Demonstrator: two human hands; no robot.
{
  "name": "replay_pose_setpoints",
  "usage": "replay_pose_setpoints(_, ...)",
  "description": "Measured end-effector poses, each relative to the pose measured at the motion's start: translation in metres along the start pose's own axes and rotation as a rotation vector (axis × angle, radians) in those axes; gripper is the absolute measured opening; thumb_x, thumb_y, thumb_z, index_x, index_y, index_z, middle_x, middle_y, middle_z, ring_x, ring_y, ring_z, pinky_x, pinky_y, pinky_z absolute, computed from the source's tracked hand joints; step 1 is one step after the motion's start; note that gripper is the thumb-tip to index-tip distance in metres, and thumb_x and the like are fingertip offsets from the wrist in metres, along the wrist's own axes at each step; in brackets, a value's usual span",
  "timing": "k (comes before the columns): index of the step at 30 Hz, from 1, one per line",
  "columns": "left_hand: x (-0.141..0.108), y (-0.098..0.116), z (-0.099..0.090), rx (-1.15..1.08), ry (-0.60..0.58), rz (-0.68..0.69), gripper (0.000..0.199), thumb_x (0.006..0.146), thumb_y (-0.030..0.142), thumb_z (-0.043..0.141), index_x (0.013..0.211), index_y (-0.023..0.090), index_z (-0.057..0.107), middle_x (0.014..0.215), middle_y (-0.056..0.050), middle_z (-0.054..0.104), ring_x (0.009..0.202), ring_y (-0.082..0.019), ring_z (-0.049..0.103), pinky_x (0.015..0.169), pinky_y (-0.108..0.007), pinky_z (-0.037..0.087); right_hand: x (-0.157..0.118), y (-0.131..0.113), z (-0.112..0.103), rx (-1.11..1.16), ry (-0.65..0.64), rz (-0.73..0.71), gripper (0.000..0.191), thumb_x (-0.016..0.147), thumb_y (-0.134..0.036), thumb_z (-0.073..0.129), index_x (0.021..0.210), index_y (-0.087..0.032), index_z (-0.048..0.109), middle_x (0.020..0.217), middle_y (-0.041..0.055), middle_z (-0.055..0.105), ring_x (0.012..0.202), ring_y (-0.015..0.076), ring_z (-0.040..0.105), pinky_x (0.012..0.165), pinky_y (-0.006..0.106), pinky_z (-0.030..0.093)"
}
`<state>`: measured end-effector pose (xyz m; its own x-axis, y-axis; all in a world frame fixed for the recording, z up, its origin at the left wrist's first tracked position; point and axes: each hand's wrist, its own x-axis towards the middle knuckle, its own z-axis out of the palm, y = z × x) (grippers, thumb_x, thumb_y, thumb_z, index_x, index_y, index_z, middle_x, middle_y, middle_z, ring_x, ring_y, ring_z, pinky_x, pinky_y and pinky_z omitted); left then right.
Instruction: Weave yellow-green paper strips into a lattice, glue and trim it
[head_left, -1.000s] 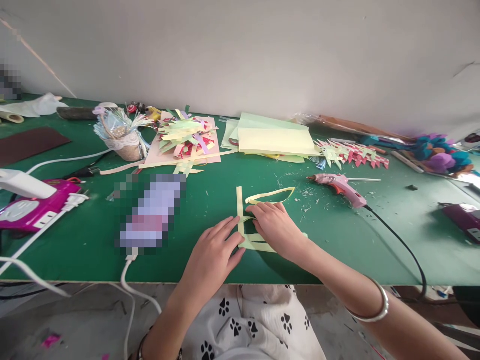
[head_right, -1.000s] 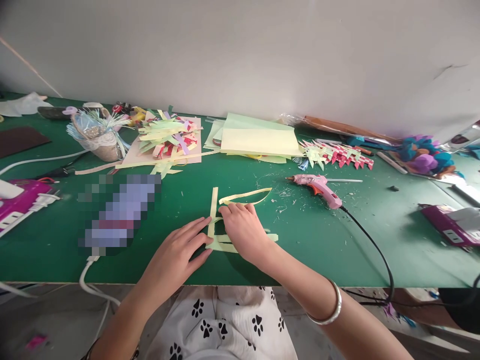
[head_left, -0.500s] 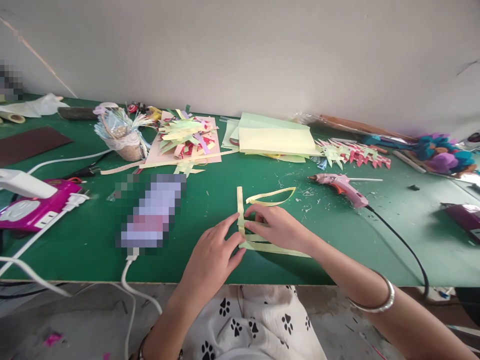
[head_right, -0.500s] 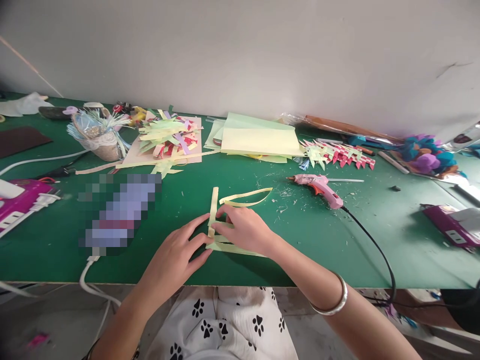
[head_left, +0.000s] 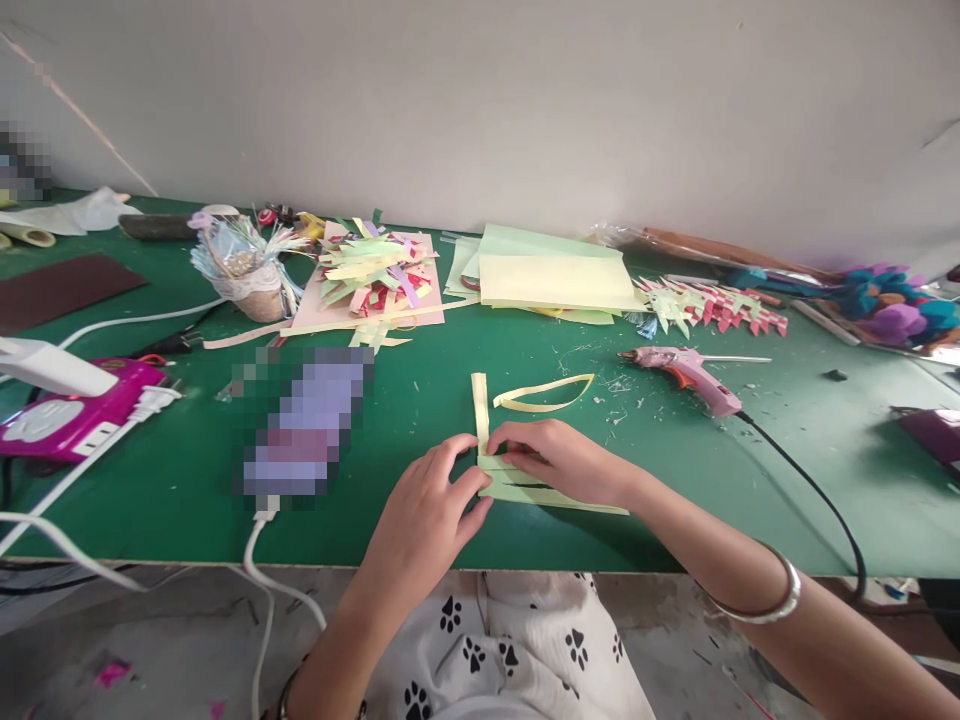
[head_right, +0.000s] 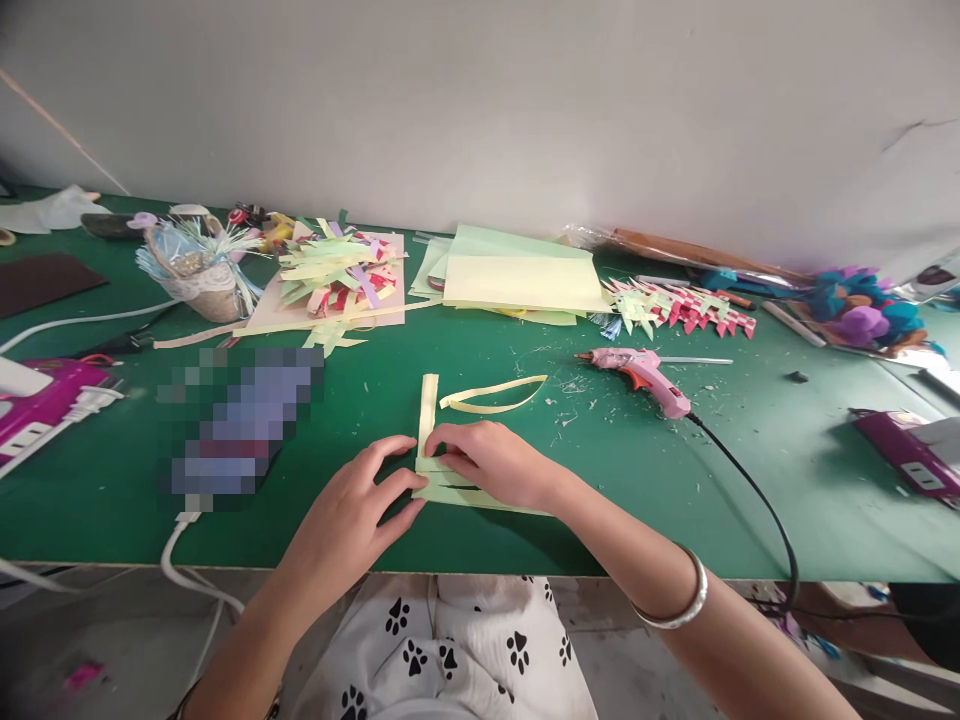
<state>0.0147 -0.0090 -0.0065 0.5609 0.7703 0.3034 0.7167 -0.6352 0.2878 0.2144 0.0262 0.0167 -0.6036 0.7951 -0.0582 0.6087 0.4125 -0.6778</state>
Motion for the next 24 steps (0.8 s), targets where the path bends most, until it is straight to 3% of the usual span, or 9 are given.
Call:
replay_pose_setpoints(6, 0.0, 0.0001, -0.0002, -0.039, -0.009, 0.017, 0.014, 0.087, 0.019, 0.042, 0.086, 0.021, 0.056, 0.119, -0.007, 0.051, 0.097, -0.022, 0.057, 0.077, -0.038, 0.051, -0.0013, -0.0043, 0.0017, -0.03, 0.004, -0.001, 0.019, 0.088, -0.017, 0.039, 0.094, -0.019, 0.057, 0.072, -0.0005, 0.057, 0.058, 0.0083, 0.044, 0.055, 0.02, 0.034)
replay_pose_setpoints(14, 0.0035, 0.0008, -0.0017, -0.104, -0.016, 0.041, 0.013, 0.086, 0.015, 0.043, 0.086, 0.02, 0.055, 0.103, -0.005, 0.059, 0.097, -0.021, 0.057, 0.078, -0.037, 0.05, 0.0002, -0.0039, 0.0007, -0.029, -0.011, -0.033, 0.02, 0.088, -0.018, 0.042, 0.092, -0.019, 0.061, 0.078, 0.0005, 0.063, 0.063, 0.0083, 0.049, 0.058, 0.019, 0.036)
replay_pose_setpoints(20, 0.0025, 0.0005, -0.0011, -0.087, -0.004, 0.044, 0.014, 0.085, 0.014, 0.042, 0.086, 0.02, 0.055, 0.102, -0.005, 0.059, 0.095, -0.021, 0.058, 0.077, -0.036, 0.049, -0.001, -0.0046, 0.0011, -0.102, 0.009, -0.026, 0.024, 0.087, -0.016, 0.04, 0.092, -0.019, 0.063, 0.079, 0.0006, 0.063, 0.064, 0.0092, 0.051, 0.058, 0.021, 0.037)
replay_pose_setpoints(24, 0.002, 0.0003, -0.0008, -0.082, 0.011, 0.056, 0.014, 0.085, 0.014, 0.043, 0.085, 0.019, 0.056, 0.102, -0.005, 0.06, 0.095, -0.021, 0.058, 0.078, -0.037, 0.05, 0.0022, -0.0039, 0.0001, -0.171, 0.117, -0.062, 0.027, 0.088, -0.014, 0.037, 0.097, -0.018, 0.062, 0.087, 0.0046, 0.06, 0.072, 0.0116, 0.054, 0.062, 0.023, 0.041)
